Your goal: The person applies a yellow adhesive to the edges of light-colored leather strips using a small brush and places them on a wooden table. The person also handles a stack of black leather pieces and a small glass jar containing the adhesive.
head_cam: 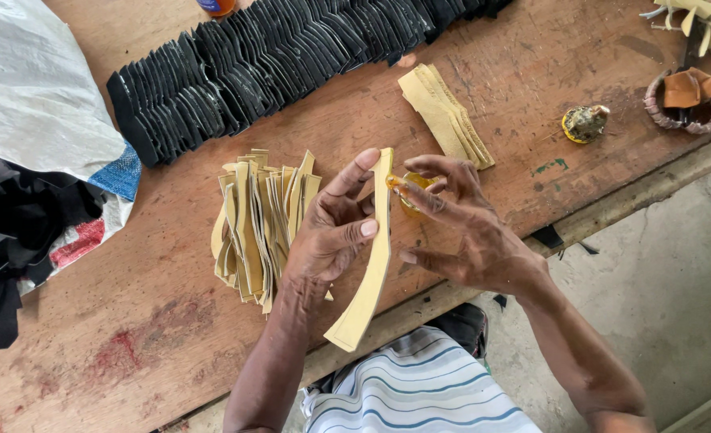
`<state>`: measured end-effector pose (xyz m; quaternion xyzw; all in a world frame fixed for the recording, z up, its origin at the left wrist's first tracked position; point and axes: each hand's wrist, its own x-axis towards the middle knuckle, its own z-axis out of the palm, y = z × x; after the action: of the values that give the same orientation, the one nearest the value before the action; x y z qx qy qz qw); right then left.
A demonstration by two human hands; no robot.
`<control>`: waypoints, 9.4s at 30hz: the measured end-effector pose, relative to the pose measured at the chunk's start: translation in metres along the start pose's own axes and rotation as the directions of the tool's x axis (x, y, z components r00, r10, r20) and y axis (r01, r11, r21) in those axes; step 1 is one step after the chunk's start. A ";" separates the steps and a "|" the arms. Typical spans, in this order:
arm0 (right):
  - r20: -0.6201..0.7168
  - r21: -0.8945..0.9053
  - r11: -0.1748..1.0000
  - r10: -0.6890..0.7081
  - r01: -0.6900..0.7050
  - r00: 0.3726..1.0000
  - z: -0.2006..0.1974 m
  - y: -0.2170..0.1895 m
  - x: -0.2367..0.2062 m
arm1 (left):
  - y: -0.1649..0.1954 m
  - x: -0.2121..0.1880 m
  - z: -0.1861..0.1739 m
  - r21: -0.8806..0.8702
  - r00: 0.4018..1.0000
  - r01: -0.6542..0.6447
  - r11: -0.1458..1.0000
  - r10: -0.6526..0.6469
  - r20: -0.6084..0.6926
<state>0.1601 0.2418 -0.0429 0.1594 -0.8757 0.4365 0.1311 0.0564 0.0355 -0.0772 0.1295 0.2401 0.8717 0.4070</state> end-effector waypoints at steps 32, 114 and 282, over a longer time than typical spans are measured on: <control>-0.139 -0.441 0.892 0.042 -0.100 0.989 0.029 0.015 -0.016 | -0.009 0.010 0.002 -0.062 0.999 -0.034 0.997 0.036 0.023; 0.094 -0.054 0.998 -0.014 0.019 0.995 0.036 -0.003 -0.040 | -0.002 0.005 -0.003 0.044 0.995 -0.102 0.994 0.102 -0.012; 0.092 -0.608 0.788 0.190 -0.096 0.978 -0.022 0.019 -0.017 | 0.014 -0.013 -0.049 0.763 0.940 -0.076 0.642 0.301 -0.159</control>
<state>0.1700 0.2731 -0.0497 0.0748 -0.9854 0.1326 0.0761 0.0347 0.0025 -0.1121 0.1887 0.6145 0.7429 0.1867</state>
